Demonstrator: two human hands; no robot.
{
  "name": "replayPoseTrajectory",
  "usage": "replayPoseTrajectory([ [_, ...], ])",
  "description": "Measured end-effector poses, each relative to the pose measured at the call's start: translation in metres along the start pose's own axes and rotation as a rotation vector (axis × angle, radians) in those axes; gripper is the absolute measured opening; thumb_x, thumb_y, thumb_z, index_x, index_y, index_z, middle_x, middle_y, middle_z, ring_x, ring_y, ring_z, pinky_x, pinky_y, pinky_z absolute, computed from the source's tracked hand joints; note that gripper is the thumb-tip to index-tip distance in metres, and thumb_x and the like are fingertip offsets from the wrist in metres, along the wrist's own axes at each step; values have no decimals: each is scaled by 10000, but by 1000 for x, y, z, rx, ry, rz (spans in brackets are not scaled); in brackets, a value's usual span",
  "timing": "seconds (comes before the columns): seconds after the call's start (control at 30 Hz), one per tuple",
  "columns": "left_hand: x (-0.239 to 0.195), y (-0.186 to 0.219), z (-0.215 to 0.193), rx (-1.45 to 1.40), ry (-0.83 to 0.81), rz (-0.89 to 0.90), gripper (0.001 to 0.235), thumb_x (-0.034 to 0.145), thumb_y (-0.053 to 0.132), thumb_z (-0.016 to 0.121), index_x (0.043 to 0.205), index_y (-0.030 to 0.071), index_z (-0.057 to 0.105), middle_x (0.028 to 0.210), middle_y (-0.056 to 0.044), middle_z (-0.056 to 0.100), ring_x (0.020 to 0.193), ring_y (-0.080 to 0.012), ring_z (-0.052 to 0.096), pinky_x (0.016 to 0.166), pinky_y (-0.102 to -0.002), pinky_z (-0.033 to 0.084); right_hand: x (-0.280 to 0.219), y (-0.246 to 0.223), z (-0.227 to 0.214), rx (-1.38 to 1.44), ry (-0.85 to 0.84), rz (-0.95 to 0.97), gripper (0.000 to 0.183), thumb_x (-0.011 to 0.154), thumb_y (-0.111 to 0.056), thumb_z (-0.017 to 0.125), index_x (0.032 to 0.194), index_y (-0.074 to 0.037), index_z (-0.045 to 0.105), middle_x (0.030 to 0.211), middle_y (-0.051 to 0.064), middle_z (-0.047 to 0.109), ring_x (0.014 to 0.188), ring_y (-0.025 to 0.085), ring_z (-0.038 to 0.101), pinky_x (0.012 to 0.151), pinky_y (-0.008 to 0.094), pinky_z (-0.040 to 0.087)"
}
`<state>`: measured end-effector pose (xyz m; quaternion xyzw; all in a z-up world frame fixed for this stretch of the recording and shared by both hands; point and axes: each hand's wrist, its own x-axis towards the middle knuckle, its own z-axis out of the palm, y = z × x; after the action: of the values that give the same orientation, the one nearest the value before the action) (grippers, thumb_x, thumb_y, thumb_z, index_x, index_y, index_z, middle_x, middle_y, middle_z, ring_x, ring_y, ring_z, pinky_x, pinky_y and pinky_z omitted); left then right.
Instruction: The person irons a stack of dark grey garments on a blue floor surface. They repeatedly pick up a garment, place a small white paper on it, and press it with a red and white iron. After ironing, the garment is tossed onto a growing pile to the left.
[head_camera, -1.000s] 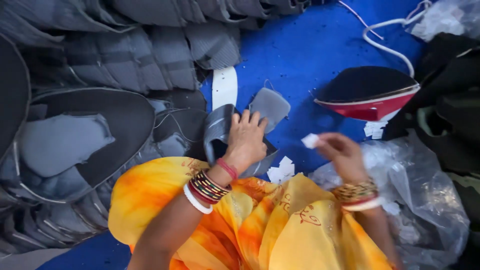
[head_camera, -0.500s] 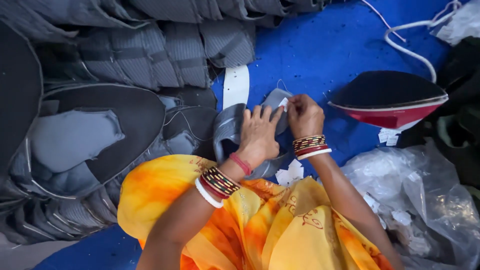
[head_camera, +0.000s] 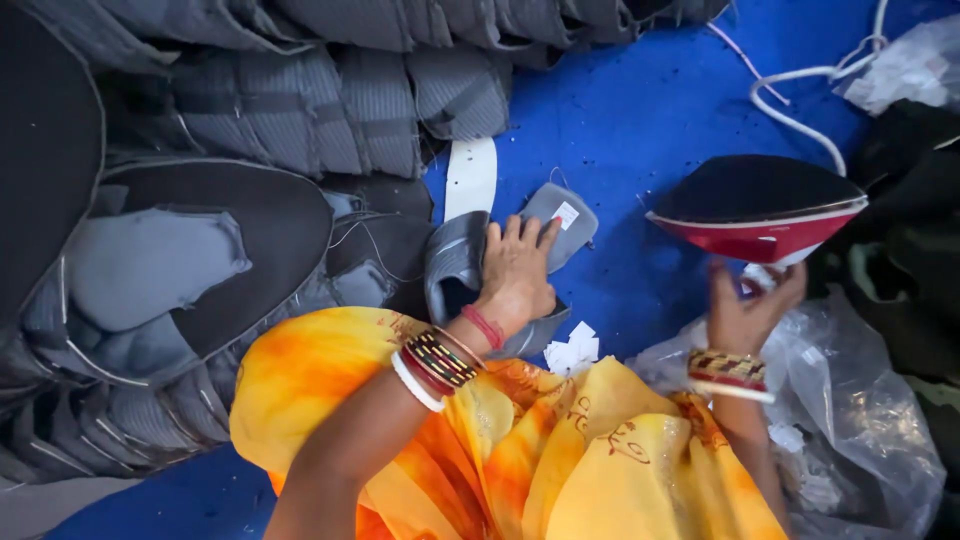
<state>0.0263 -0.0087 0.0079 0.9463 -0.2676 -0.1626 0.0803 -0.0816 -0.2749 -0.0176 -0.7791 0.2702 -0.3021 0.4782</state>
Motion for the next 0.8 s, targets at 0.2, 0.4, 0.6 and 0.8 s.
replayPoseTrajectory([
  [0.2,-1,-3,0,-25,29,5,918,668,393,769,1505,168,465,1260,-91,532,1226,-301,430,1028,-474,297,66,-5,-25,-4,-427,-130,363,1003,-129,741,1318,-10,607,1136,53,690,1000,122,635,895,264,532],
  [0.4,-1,-2,2,-53,53,15,874,695,353,751,1507,174,481,1250,-87,541,1214,-303,445,1019,-462,314,59,-128,37,-432,-638,-2,469,926,-413,806,1072,22,711,835,169,729,725,272,693,663,389,534],
  [0.6,-1,-2,-11,-58,-8,-9,880,684,358,763,1493,162,475,1227,-86,540,1206,-299,447,1016,-464,314,35,-139,110,-968,-735,-263,613,887,-613,709,1060,-27,753,846,284,722,780,442,715,719,519,576],
  [0.8,-1,-2,-6,-70,64,40,877,672,349,770,1473,110,506,1209,-82,576,1192,-297,468,995,-462,324,42,-135,137,-1006,-776,-227,666,865,-651,700,1050,-13,745,893,267,731,821,432,724,745,504,586],
])
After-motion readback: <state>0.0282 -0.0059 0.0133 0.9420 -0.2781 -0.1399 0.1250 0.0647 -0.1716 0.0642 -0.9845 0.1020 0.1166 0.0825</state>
